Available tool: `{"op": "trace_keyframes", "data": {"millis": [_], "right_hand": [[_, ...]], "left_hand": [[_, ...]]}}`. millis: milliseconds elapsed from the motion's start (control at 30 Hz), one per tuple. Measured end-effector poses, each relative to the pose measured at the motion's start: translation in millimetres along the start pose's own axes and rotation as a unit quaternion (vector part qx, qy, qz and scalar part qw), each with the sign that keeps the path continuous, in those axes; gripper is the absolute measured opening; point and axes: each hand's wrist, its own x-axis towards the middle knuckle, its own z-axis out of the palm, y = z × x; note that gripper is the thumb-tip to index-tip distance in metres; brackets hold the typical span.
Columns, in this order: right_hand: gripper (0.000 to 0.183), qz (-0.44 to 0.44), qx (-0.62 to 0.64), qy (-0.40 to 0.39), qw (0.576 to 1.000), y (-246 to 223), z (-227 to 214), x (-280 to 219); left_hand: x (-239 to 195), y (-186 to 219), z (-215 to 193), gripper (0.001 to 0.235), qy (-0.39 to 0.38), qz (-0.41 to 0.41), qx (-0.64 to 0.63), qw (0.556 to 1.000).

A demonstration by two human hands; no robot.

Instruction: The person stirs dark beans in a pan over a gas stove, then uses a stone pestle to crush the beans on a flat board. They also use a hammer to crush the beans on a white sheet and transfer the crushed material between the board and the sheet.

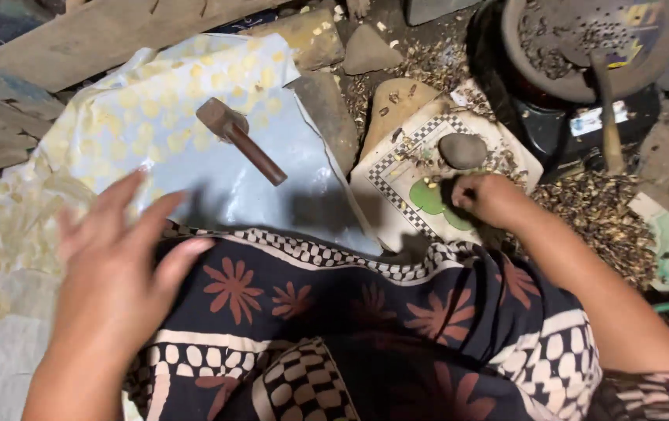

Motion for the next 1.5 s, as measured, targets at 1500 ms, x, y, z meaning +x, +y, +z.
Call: {"op": "trace_keyframes", "data": {"millis": [1500], "right_hand": [[0.035, 0.088, 0.0, 0.009, 0.996, -153.7, -23.8, 51.5]], "left_hand": [[-88.9, -41.4, 36.4, 0.02, 0.134, -0.322, -0.158, 0.924]]}}
